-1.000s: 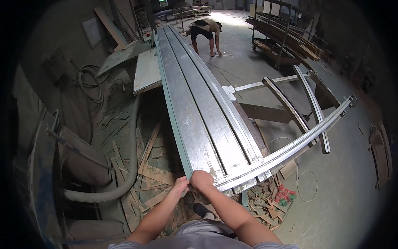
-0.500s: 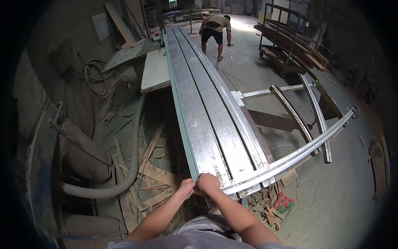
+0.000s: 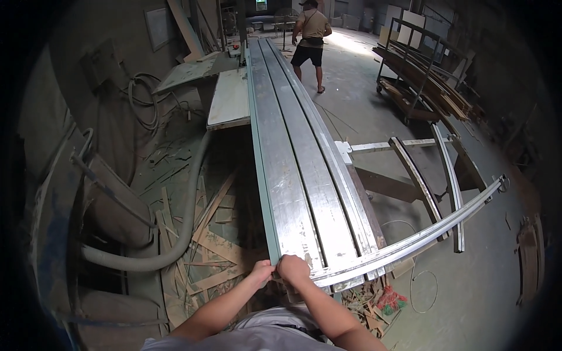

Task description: Picking up a thin wood strip and aligning it against a guide on a sliding table saw for processing.

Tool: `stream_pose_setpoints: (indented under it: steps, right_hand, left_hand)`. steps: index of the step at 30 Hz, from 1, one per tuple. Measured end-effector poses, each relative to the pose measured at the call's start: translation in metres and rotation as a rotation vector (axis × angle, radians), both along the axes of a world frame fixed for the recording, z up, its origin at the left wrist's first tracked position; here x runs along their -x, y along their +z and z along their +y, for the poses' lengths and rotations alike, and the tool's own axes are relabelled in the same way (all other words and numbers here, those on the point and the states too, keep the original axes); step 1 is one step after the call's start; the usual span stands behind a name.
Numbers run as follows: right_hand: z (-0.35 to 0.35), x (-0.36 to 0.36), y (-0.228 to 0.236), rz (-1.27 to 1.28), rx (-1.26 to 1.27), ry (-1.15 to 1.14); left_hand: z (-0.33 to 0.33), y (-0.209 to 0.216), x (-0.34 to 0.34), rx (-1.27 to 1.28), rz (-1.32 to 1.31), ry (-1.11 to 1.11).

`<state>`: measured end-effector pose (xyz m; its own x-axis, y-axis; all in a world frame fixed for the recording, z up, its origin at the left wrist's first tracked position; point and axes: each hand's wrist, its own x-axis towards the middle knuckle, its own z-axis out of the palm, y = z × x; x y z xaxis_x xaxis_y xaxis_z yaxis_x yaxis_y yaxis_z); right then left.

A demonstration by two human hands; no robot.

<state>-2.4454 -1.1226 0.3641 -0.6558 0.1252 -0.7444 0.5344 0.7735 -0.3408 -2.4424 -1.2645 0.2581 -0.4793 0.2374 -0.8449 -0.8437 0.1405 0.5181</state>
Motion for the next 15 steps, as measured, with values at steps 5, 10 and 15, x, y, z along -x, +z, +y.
stream_pose_setpoints:
  steps: [5,10,15]
  right_hand:
    - [0.001,0.004,0.0,0.005,0.006,-0.017]
    - [0.002,0.004,-0.007,0.015,0.005,0.009]
    - [0.001,0.004,-0.006,0.021,0.007,0.01]
  left_hand:
    - [0.001,-0.007,0.002,-0.034,-0.011,0.04]
    - [-0.005,-0.042,-0.002,-0.09,-0.022,0.075]
    - [-0.006,-0.046,-0.004,-0.082,0.0,0.072]
